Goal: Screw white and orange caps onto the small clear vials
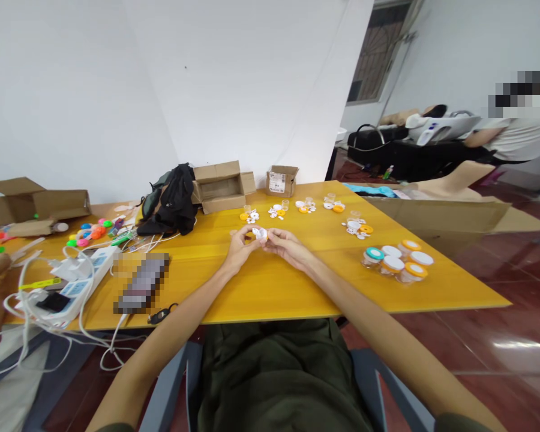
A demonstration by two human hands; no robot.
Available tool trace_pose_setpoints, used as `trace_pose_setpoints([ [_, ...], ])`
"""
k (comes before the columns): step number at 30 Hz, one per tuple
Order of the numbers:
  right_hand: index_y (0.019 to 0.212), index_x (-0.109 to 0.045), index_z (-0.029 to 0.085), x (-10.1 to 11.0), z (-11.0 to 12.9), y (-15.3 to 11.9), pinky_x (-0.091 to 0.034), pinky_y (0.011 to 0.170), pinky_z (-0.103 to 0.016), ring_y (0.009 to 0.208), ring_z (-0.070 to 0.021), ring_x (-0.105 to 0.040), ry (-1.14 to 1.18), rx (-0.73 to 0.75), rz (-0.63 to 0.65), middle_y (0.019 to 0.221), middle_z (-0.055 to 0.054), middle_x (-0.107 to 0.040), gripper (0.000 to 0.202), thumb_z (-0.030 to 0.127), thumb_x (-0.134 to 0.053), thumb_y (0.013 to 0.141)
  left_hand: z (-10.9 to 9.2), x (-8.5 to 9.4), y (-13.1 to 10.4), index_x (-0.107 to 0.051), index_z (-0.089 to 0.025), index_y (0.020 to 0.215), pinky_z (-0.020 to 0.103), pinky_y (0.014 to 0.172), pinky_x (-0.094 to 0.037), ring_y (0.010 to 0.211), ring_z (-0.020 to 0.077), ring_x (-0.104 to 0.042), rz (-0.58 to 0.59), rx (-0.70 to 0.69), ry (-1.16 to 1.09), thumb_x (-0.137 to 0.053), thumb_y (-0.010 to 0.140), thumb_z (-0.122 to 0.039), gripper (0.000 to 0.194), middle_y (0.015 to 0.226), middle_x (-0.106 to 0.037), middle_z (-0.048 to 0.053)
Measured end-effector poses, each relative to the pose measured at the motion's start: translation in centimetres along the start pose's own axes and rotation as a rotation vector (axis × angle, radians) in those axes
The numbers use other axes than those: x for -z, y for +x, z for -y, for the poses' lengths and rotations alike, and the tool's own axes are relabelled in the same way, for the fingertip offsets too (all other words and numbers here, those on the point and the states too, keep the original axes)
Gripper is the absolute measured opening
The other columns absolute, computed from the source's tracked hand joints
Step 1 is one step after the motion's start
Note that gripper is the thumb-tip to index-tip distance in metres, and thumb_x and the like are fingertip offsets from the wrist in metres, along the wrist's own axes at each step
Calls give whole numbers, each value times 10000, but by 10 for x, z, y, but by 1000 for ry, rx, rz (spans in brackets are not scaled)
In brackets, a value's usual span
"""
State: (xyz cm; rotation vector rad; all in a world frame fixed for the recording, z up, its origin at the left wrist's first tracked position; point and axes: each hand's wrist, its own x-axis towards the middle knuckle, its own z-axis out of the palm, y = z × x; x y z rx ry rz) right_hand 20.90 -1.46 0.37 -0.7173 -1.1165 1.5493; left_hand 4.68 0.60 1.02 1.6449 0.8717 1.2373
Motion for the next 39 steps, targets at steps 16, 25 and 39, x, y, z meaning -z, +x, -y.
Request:
trace_pose_setpoints([
  [16,757,-649,171,0,-3,1,-511,577,-228,553,-100,-578,4,-89,-15,651,-3,-653,382,531,-770,722,4,2,1,-729,-212,942,297,862,-452,969,201,-630,107,-24,-49,-801,639,-285,320,1021,-731,28],
  [25,705,-615,178,-2,-1,0,-472,501,-212,501,-102,-552,-36,-131,-28,565,8,-615,415,579,-698,775,4,1,2,-731,-208,949,314,899,-437,1002,215,-631,134,-14,-3,-805,647,-317,329,1035,-730,41],
  [39,553,-564,182,-3,4,5,-379,378,-208,369,-95,-477,-303,-137,-110,439,-5,-563,574,724,-620,733,4,2,3,-731,-200,921,321,896,-453,966,214,-642,119,-31,71,-784,675,-275,263,980,-742,36],
])
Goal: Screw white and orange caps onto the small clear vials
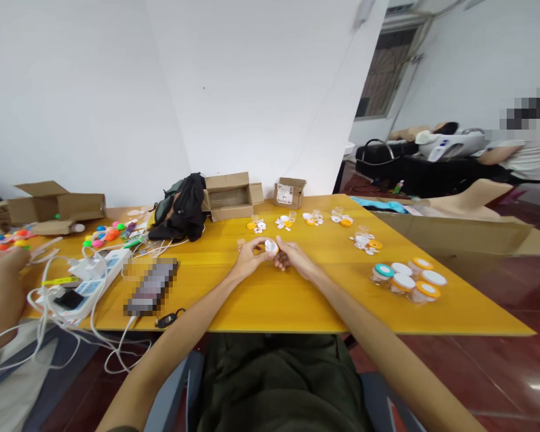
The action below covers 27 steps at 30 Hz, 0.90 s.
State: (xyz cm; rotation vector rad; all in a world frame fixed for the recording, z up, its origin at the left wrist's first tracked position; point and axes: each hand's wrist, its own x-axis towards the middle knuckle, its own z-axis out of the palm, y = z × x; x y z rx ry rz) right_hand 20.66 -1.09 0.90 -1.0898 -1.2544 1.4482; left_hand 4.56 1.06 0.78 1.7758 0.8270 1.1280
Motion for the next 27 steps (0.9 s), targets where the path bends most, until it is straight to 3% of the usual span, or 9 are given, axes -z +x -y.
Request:
trace_pose_setpoints([
  [6,615,-585,197,23,-5,4,-364,402,-221,422,-106,-481,-108,214,-189,483,5,-561,584,778,-610,667,6,-5,-2,-729,-207,901,324,864,-473,903,203,-638,28,-43,111,-770,662,-179,244,925,-729,32],
  [11,653,-590,210,34,-12,8,-374,417,-233,468,-123,-510,-187,230,-215,544,-3,-582,557,767,-606,662,10,-6,-6,-716,-209,841,345,876,-474,871,217,-623,61,-109,276,-761,668,-167,183,863,-701,32],
  [16,650,-603,212,33,-2,25,-442,519,-263,556,-152,-567,-378,318,-154,607,-13,-633,418,623,-641,717,13,-6,-10,-695,-229,864,351,848,-478,845,238,-620,74,-150,404,-711,709,-157,172,837,-684,40],
  [20,644,-619,211,15,23,55,-477,649,-300,629,-177,-608,-600,409,17,649,-14,-671,301,478,-642,782,20,-8,-8,-671,-214,895,330,779,-488,805,228,-616,50,-109,408,-670,717,-144,191,820,-674,36],
  [23,799,-707,241,-11,41,76,-481,702,-304,733,-199,-648,-793,455,130,794,-23,-729,150,388,-700,768,23,-9,-5,-657,-195,916,322,752,-495,771,212,-618,75,-83,371,-627,737,-136,191,828,-674,36],
  [27,904,-743,274,-48,52,86,-484,710,-288,848,-239,-679,-1166,380,278,920,-44,-752,212,332,-785,705,24,-9,-4,-647,-186,914,340,801,-504,838,227,-628,88,-58,356,-622,721,-123,204,887,-680,44],
])
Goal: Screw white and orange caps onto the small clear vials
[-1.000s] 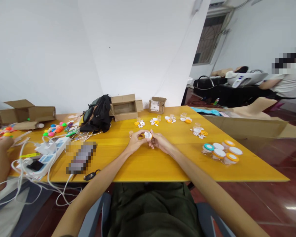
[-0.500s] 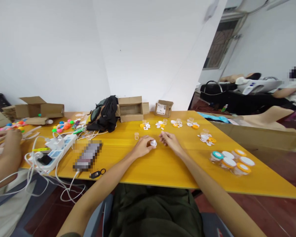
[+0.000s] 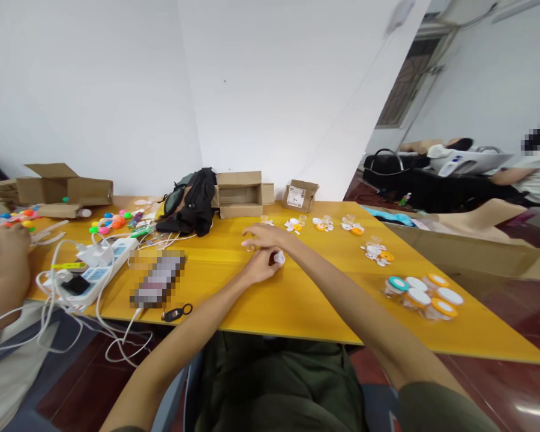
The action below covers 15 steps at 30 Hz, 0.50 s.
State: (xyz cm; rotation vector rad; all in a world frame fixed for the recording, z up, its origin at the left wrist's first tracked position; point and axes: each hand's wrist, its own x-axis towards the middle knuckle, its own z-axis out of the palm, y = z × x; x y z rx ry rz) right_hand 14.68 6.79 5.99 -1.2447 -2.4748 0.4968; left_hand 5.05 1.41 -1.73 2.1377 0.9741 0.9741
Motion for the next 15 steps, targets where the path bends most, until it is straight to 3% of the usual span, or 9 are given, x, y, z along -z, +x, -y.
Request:
trace_pose_setpoints([
  [3,911,-747,247,-6,15,3,-484,704,-261,901,-237,-692,-202,-88,161,961,-52,-756,190,205,-741,726,2,-2,1,-641,-172,948,361,840,-505,887,239,-625,9,71,-5,-646,703,-130,249,940,-680,58],
  [5,949,-743,233,-6,15,0,-485,723,-250,931,-227,-694,-257,-118,168,977,-58,-757,227,135,-683,753,4,-3,2,-639,-162,971,359,858,-503,905,233,-625,13,92,-47,-653,698,-131,275,962,-681,62],
  [10,994,-724,225,15,-20,-24,-500,738,-285,922,-250,-698,-220,-149,-64,963,-73,-759,242,162,-692,763,10,-4,5,-639,-155,948,301,810,-508,815,169,-626,-44,128,-223,-668,664,-98,292,872,-678,20],
  [15,853,-720,216,40,-55,-63,-532,720,-315,788,-226,-692,90,-62,-220,878,-52,-755,115,285,-714,762,11,1,8,-647,-162,904,243,752,-499,737,124,-622,-113,208,-422,-702,627,-69,298,773,-664,-22],
])
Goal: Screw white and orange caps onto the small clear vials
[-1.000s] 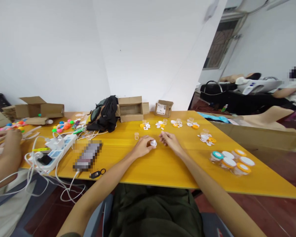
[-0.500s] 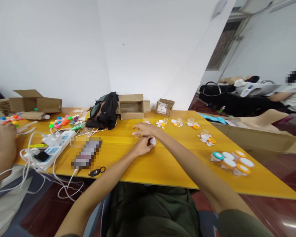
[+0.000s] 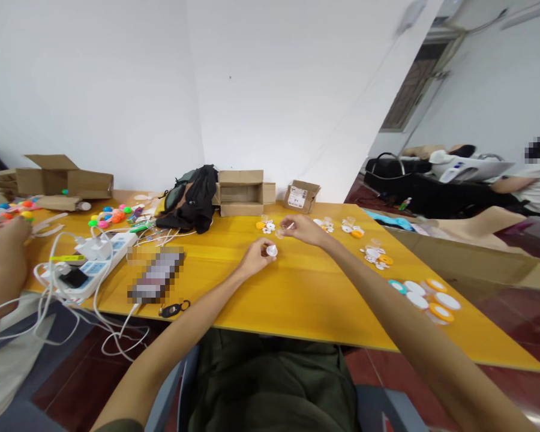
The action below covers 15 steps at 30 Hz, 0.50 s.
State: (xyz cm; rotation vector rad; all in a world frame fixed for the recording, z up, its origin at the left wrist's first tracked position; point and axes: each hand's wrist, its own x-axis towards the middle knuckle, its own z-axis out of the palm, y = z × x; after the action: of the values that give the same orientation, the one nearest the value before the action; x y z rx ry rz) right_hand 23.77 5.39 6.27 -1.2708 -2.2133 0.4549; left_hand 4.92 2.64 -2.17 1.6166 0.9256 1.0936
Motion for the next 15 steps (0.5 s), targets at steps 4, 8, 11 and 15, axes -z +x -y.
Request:
trace_pose_setpoints([
  [4,912,-710,207,-2,0,-26,-556,708,-324,744,-194,-681,184,48,-15,913,-49,-743,203,351,-702,769,-3,2,1,-670,-157,867,248,772,-499,767,137,-642,-28,35,-95,-755,586,-62,309,827,-693,1],
  [8,892,-703,208,-17,7,-40,-568,745,-334,765,-188,-680,248,97,-53,940,-52,-722,141,288,-682,778,-5,3,1,-673,-152,879,251,778,-493,775,138,-642,-8,45,-147,-774,573,-58,335,842,-699,9],
  [11,923,-707,211,-24,9,-45,-569,763,-342,781,-189,-674,220,129,-84,941,-55,-707,146,248,-671,786,-5,3,0,-665,-147,874,252,761,-492,756,134,-637,23,57,-170,-782,558,-61,348,828,-698,4],
  [15,965,-712,227,-28,10,-52,-562,794,-365,831,-205,-659,129,171,-96,921,-59,-687,187,183,-634,801,-5,4,0,-664,-139,844,270,763,-499,737,139,-638,69,63,-170,-809,528,-88,351,804,-700,0],
])
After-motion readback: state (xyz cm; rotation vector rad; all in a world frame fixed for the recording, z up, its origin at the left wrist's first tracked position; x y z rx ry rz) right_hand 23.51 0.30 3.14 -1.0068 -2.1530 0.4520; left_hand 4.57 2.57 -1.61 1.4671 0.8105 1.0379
